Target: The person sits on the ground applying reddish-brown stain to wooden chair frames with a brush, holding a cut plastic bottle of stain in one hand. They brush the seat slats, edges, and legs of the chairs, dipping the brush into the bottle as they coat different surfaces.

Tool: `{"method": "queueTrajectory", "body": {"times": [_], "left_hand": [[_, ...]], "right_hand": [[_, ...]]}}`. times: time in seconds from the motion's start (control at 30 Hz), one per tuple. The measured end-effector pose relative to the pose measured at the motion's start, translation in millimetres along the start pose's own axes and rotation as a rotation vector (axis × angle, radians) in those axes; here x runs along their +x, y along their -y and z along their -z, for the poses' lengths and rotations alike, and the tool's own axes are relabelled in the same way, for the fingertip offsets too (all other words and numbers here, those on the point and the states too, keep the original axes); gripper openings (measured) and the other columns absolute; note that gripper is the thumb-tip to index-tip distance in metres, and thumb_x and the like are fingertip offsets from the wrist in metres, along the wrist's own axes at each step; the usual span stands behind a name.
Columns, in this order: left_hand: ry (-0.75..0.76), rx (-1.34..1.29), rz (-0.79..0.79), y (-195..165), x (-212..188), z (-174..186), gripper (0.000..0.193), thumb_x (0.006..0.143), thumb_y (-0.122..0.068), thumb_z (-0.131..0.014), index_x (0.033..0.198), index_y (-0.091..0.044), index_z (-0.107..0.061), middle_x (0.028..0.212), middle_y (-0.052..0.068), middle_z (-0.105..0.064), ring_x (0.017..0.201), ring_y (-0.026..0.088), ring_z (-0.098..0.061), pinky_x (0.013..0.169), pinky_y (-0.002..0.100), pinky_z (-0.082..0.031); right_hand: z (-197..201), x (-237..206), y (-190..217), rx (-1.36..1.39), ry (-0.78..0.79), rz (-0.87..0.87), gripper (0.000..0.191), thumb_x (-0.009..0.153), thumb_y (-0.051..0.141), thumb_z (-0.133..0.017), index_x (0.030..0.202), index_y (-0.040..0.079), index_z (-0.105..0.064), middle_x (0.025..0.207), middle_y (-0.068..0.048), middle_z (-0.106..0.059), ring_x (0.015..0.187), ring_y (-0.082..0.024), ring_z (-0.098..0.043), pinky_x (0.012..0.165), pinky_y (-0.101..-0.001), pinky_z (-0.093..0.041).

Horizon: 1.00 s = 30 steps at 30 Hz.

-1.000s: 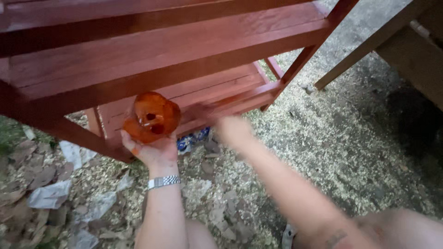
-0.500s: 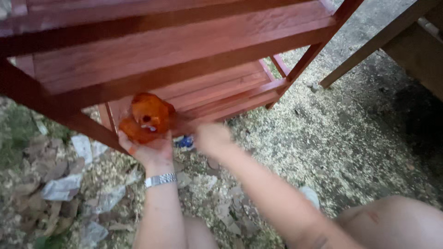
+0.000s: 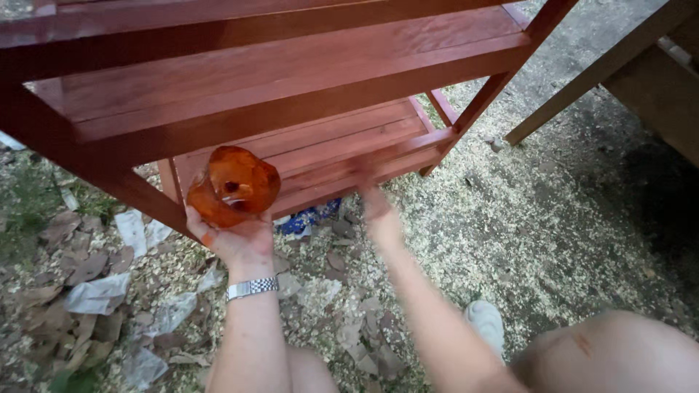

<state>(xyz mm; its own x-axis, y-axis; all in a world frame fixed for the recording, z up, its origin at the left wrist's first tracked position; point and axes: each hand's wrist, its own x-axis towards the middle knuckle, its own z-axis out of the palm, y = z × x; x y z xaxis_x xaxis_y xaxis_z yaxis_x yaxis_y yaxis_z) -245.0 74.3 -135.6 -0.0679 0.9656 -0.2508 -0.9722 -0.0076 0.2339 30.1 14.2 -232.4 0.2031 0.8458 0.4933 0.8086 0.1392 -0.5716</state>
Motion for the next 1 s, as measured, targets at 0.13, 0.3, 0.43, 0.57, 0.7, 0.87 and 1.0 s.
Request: {"method": "queueTrajectory", "body": {"times": [0.13,0.3,0.43,0.57,0.7,0.87,1.0], "left_hand": [[0.076,0.085,-0.060,3.9,-7.5,-1.8,0.076,0.078,-0.065,-0.064,0.146,-0.033,-0.051,0.157,-0.003,-0.049,0.146,0.029,-0.047,0.115,0.058,-0.046],[0.051,0.092,-0.031,11.2,-5.6,0.8,0.078,0.077,-0.064,-0.066,0.147,-0.033,-0.050,0.158,-0.004,-0.049,0.148,0.027,-0.047,0.116,0.057,-0.047],[-0.029,0.092,0.002,14.6,-4.8,7.6,0.087,0.075,-0.066,-0.067,0.150,-0.028,-0.047,0.158,0.004,-0.047,0.147,0.032,-0.047,0.116,0.058,-0.048],[0.023,0.115,0.003,13.1,-6.5,9.0,0.090,0.072,-0.067,-0.069,0.150,-0.028,-0.046,0.159,0.002,-0.046,0.148,0.031,-0.046,0.117,0.059,-0.047],[0.068,0.113,-0.005,14.6,-6.7,5.1,0.089,0.073,-0.066,-0.070,0.150,-0.030,-0.045,0.159,0.001,-0.046,0.149,0.031,-0.045,0.118,0.060,-0.046],[0.051,0.116,-0.023,26.7,-2.9,4.7,0.087,0.072,-0.066,-0.070,0.148,-0.032,-0.047,0.157,-0.001,-0.048,0.147,0.029,-0.046,0.117,0.058,-0.045],[0.008,0.008,-0.010,33.5,2.3,8.0,0.085,0.077,-0.066,-0.070,0.150,-0.027,-0.051,0.160,0.002,-0.049,0.149,0.031,-0.046,0.119,0.056,-0.045]], "right_hand": [[-49.9,-43.5,86.2,0.062,0.417,-0.598,0.043,0.092,0.039,-0.065,0.134,0.030,-0.069,0.107,-0.015,-0.075,0.098,-0.036,-0.071,0.084,-0.0425,-0.056],[16.6,8.5,41.0,-0.075,0.356,-0.513,0.035,0.101,0.043,-0.060,0.125,0.022,-0.076,0.097,-0.018,-0.078,0.089,-0.034,-0.077,0.081,-0.0425,-0.059],[64.3,40.9,-44.6,-0.134,0.331,-0.589,0.045,0.095,0.045,-0.062,0.136,0.026,-0.067,0.092,-0.013,-0.079,0.079,-0.022,-0.074,0.077,-0.0377,-0.057],[91.0,40.0,-107.7,-0.012,-0.017,-0.633,0.042,0.096,0.038,-0.067,0.132,0.017,-0.071,0.099,-0.010,-0.080,0.083,-0.012,-0.073,0.073,-0.0317,-0.056],[71.6,29.1,-97.7,0.056,-0.171,-0.680,0.034,0.101,0.032,-0.064,0.125,0.009,-0.075,0.102,-0.014,-0.081,0.088,-0.017,-0.075,0.074,-0.0337,-0.056],[-19.1,-13.4,39.1,0.150,0.257,-0.797,0.034,0.101,0.041,-0.059,0.118,0.016,-0.072,0.099,-0.018,-0.078,0.092,-0.035,-0.077,0.082,-0.0445,-0.057],[-47.0,-36.4,105.6,0.141,0.405,-0.472,0.039,0.095,0.031,-0.064,0.133,0.027,-0.069,0.105,-0.019,-0.075,0.095,-0.036,-0.073,0.084,-0.0430,-0.056]]}}
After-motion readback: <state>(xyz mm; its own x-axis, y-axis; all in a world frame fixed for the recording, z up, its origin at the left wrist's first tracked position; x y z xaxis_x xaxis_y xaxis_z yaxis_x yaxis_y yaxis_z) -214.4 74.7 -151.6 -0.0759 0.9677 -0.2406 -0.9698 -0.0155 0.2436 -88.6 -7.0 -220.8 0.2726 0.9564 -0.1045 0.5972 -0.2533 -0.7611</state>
